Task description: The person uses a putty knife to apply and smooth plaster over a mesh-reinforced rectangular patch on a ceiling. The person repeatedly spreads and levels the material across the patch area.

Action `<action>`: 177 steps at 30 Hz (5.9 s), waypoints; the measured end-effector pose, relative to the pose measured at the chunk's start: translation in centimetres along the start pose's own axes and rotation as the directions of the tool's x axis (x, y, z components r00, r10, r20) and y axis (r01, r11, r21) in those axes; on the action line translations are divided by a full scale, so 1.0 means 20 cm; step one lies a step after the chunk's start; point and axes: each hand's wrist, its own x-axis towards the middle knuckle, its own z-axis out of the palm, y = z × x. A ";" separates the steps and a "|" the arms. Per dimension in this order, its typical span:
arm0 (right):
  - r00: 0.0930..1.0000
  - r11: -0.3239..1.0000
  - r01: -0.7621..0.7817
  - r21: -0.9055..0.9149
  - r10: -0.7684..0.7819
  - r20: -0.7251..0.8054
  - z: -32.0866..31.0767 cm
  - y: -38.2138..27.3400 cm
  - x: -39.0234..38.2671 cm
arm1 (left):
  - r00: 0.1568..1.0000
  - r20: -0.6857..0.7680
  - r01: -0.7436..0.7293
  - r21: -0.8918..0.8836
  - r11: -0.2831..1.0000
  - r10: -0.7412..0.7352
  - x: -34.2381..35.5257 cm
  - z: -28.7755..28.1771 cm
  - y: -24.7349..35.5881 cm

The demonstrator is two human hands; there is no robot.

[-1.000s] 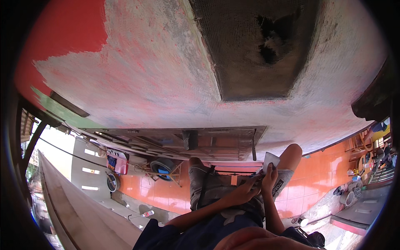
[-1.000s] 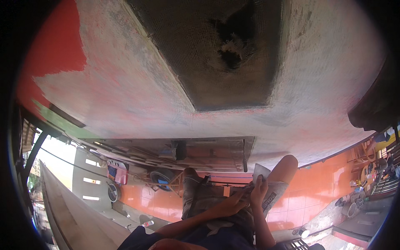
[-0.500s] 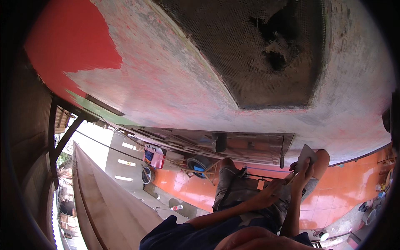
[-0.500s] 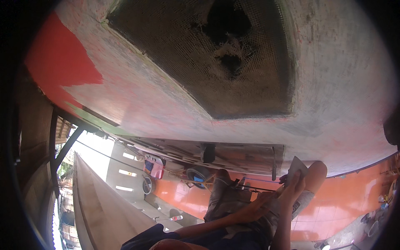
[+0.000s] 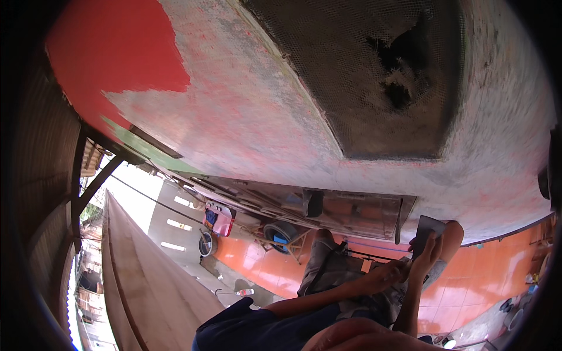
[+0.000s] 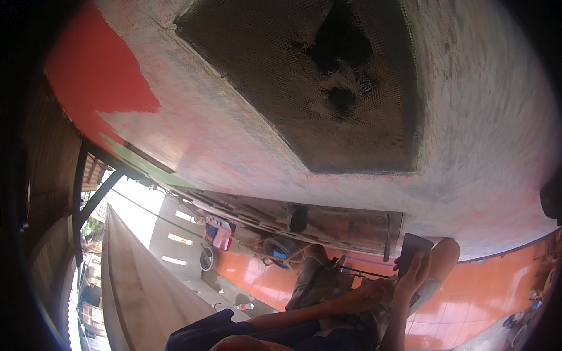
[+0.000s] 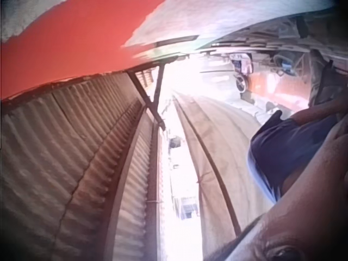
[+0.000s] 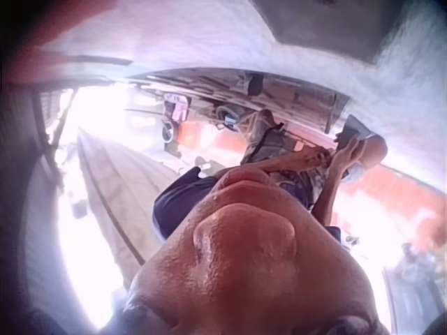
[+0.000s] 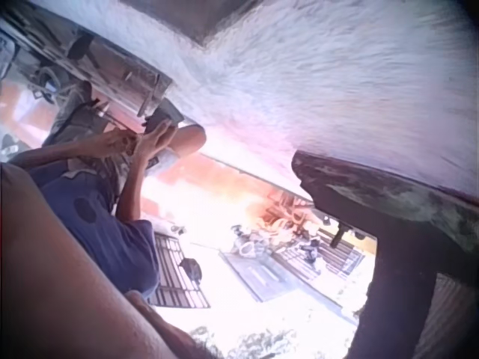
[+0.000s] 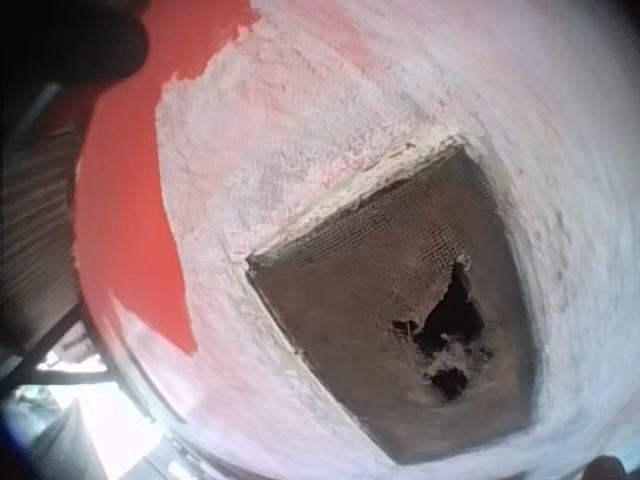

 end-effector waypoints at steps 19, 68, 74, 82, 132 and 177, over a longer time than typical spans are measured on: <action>0.961 0.980 0.137 -0.147 -0.096 0.258 0.13 -0.02 -0.12 | 0.998 -0.063 -0.028 -0.691 0.722 -0.021 -0.14 -0.19 0.35; 0.397 0.555 0.647 0.523 -0.830 0.391 1.36 -1.30 0.11 | 0.621 -0.542 -0.741 -0.170 0.650 0.566 0.18 -0.85 1.66; 0.465 0.604 0.669 0.432 -0.794 0.391 1.36 -1.32 0.09 | 0.657 -0.477 -0.727 -0.193 0.659 0.584 0.14 -0.85 1.68; 0.353 0.560 0.605 0.566 -0.826 0.439 1.26 -1.46 0.08 | 0.652 -0.594 -0.713 -0.269 0.647 0.471 0.12 -0.74 1.77; 0.493 0.555 0.727 0.404 -0.832 0.256 1.40 -1.31 -0.01 | 0.725 -0.466 -0.662 -0.268 0.700 0.507 0.03 -0.93 1.71; 0.865 0.611 0.500 -0.614 -0.319 0.387 0.07 0.07 -0.37 | 0.971 -0.064 0.180 -0.445 0.877 -0.232 -0.47 -0.29 0.28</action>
